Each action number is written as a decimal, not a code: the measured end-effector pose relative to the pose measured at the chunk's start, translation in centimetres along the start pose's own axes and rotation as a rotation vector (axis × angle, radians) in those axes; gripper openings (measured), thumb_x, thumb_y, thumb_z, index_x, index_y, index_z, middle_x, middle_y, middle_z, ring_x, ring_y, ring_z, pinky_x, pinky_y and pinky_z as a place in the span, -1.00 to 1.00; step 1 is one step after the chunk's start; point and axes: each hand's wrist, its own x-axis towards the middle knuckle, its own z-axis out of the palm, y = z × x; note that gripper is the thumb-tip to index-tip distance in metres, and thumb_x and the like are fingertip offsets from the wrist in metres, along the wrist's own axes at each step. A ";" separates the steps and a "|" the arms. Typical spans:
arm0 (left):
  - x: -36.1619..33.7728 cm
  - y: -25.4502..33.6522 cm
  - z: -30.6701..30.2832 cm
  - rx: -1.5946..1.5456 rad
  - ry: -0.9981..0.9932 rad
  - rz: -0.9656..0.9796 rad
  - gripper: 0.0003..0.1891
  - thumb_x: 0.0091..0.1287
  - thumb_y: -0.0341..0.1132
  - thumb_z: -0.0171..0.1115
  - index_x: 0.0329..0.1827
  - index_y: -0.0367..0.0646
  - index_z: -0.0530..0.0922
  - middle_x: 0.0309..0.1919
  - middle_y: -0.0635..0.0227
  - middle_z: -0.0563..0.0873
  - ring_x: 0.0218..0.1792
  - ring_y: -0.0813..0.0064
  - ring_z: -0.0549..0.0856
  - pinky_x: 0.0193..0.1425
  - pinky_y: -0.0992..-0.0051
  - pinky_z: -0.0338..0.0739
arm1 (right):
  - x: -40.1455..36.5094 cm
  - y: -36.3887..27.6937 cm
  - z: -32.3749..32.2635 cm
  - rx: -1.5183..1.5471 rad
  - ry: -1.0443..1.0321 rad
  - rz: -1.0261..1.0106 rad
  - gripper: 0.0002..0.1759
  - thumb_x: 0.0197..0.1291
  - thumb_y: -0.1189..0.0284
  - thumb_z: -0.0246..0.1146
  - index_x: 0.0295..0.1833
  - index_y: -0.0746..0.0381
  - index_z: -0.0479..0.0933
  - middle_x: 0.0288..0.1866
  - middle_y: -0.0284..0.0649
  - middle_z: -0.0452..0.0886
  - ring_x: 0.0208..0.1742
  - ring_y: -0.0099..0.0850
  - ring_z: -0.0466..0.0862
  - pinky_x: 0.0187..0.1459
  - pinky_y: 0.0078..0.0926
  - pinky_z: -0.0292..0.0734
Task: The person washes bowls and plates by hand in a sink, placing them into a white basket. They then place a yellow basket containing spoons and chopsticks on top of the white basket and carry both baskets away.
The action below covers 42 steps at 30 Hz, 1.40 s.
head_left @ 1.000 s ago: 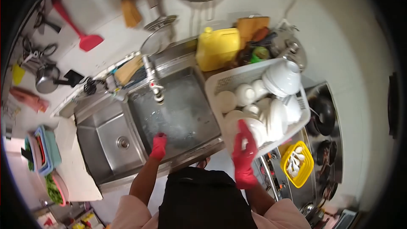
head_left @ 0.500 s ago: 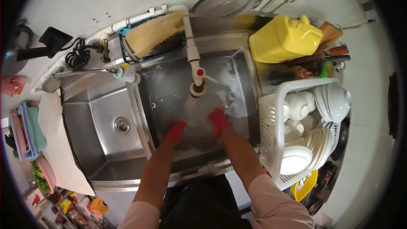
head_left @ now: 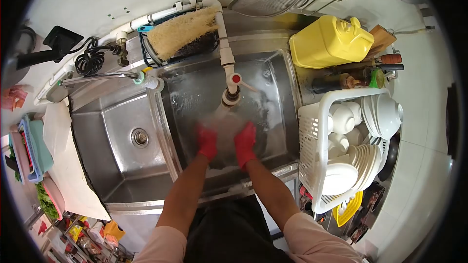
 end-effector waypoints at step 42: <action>-1.2 2.9 -9.6 -0.294 -0.843 -0.334 -0.54 0.37 -0.07 0.23 0.20 -0.17 0.66 0.11 0.21 0.70 0.06 0.33 0.62 0.16 0.27 0.48 | -0.8 -0.3 -1.8 0.196 -1.183 -0.329 -0.36 0.03 0.52 0.30 0.33 0.07 0.54 0.31 0.02 0.59 0.33 -0.01 0.57 0.31 -0.13 0.47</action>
